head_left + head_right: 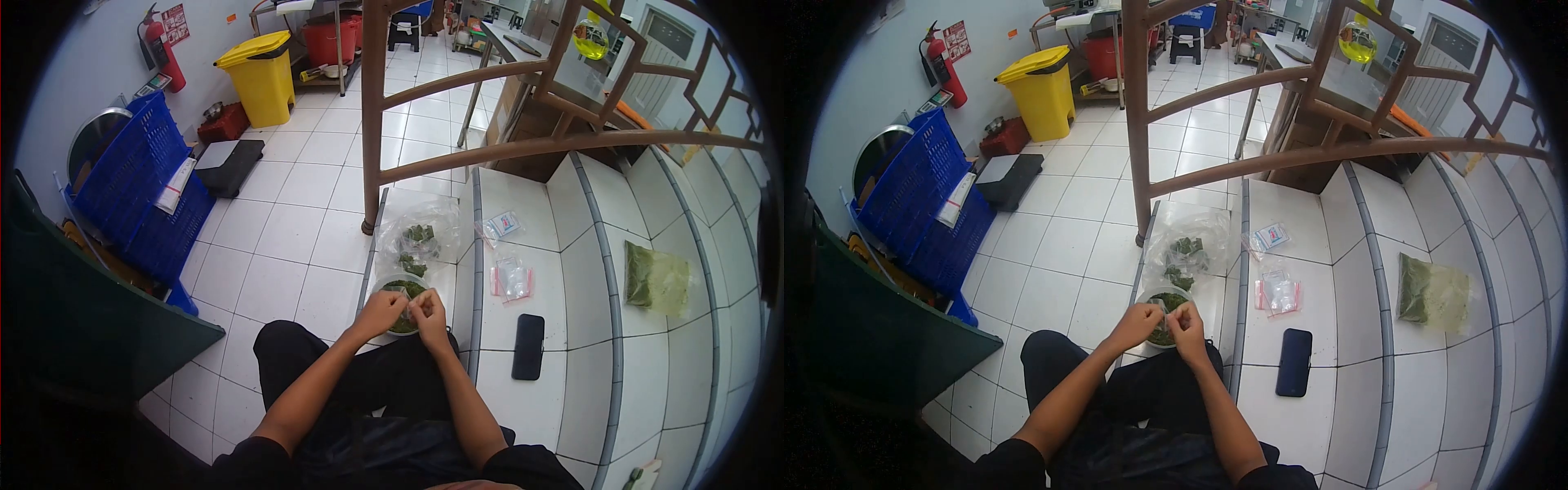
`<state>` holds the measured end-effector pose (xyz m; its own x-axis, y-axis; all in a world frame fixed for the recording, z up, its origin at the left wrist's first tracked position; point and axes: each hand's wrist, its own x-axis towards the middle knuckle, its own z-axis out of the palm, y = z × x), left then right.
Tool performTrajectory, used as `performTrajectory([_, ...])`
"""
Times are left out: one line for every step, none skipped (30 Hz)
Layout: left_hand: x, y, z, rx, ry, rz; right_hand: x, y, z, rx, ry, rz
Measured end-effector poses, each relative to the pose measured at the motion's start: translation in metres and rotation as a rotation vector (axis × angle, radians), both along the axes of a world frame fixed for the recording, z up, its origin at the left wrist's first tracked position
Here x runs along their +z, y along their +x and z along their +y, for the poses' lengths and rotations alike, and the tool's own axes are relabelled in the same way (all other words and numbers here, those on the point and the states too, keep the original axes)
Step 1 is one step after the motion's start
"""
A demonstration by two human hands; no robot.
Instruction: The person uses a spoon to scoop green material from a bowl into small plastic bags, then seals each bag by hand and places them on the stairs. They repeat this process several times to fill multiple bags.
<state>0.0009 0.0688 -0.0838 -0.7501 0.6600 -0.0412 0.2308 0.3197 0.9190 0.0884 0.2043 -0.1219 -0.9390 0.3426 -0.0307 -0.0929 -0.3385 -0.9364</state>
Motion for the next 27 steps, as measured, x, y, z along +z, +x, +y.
performTrajectory([0.000, -0.002, -0.002, -0.001, 0.000, 0.000, 0.002, 0.000, -0.002, -0.109, 0.222, 0.075])
performTrajectory([0.000, -0.003, -0.004, 0.016, -0.017, 0.000, 0.003, 0.000, 0.003, -0.108, 0.221, 0.076])
performTrajectory([0.000, -0.005, -0.006, 0.033, -0.035, 0.000, 0.004, 0.002, 0.011, -0.019, 0.475, 0.199])
performTrajectory([-0.002, -0.007, -0.007, 0.033, -0.036, 0.001, 0.005, 0.003, 0.015, 0.073, 0.727, 0.322])
performTrajectory([-0.005, -0.010, -0.008, 0.023, -0.044, -0.050, 0.004, 0.003, 0.013, 0.073, 0.726, 0.323])
performTrajectory([-0.005, -0.011, -0.009, 0.013, -0.052, -0.101, 0.006, 0.004, 0.011, 0.084, 0.778, 0.318])
performTrajectory([-0.004, -0.013, -0.011, 0.013, -0.052, -0.101, 0.009, 0.005, 0.009, 0.096, 0.831, 0.313])
performTrajectory([-0.003, -0.015, -0.013, 0.012, -0.005, -0.259, 0.012, 0.007, 0.008, 0.096, 0.830, 0.314])
performTrajectory([-0.002, -0.018, -0.014, 0.011, 0.043, -0.417, 0.019, 0.010, 0.006, 0.107, 0.793, 0.245])
performTrajectory([-0.005, -0.022, -0.016, 0.011, 0.045, -0.417, 0.022, 0.011, 0.005, 0.119, 0.755, 0.177])
performTrajectory([-0.012, -0.027, -0.018, -0.038, 0.107, -0.518, 0.015, 0.010, 0.008, 0.119, 0.757, 0.177])
performTrajectory([-0.015, -0.030, -0.018, -0.087, 0.169, -0.619, 0.002, 0.007, 0.012, 0.097, 0.744, 0.182])
performTrajectory([-0.007, -0.026, -0.017, -0.087, 0.171, -0.617, -0.004, 0.005, 0.014, 0.076, 0.731, 0.188])
performTrajectory([0.001, -0.020, -0.015, -0.079, 0.189, -0.506, -0.009, 0.005, 0.015, 0.077, 0.732, 0.189])
performTrajectory([0.009, -0.014, -0.012, -0.070, 0.206, -0.394, -0.010, 0.004, 0.015, 0.081, 0.569, 0.168])
performTrajectory([0.014, -0.011, -0.010, -0.070, 0.207, -0.394, -0.010, 0.005, 0.015, 0.085, 0.405, 0.146])
performTrajectory([0.017, -0.008, -0.007, -0.099, 0.274, -0.314, -0.010, 0.004, 0.015, 0.085, 0.405, 0.145])
performTrajectory([0.018, -0.007, -0.006, -0.128, 0.341, -0.233, -0.009, 0.003, 0.015, 0.075, 0.320, 0.169])
performTrajectory([0.019, -0.008, -0.007, -0.129, 0.341, -0.232, -0.007, 0.002, 0.015, 0.063, 0.236, 0.194])
performTrajectory([0.019, -0.008, -0.007, -0.195, 0.308, -0.193, -0.008, 0.001, 0.016, 0.062, 0.237, 0.195])
performTrajectory([0.018, -0.008, -0.008, -0.261, 0.274, -0.156, -0.008, 0.001, 0.017, 0.087, 0.243, 0.223])
performTrajectory([0.016, -0.008, -0.008, -0.261, 0.275, -0.157, -0.009, 0.001, 0.018, 0.114, 0.249, 0.250])
performTrajectory([0.013, -0.009, -0.008, -0.272, 0.269, -0.204, -0.010, 0.002, 0.020, 0.114, 0.249, 0.250])
performTrajectory([0.011, -0.010, -0.009, -0.283, 0.264, -0.250, -0.008, 0.002, 0.021, 0.152, 0.231, 0.235])
performTrajectory([0.009, -0.012, -0.011, -0.282, 0.263, -0.249, -0.006, 0.002, 0.022, 0.189, 0.214, 0.222])
performTrajectory([0.007, -0.015, -0.012, -0.292, 0.222, -0.284, -0.004, 0.003, 0.022, 0.189, 0.214, 0.223])
performTrajectory([0.007, -0.015, -0.013, -0.303, 0.180, -0.319, 0.000, 0.004, 0.022, 0.202, 0.147, 0.213])
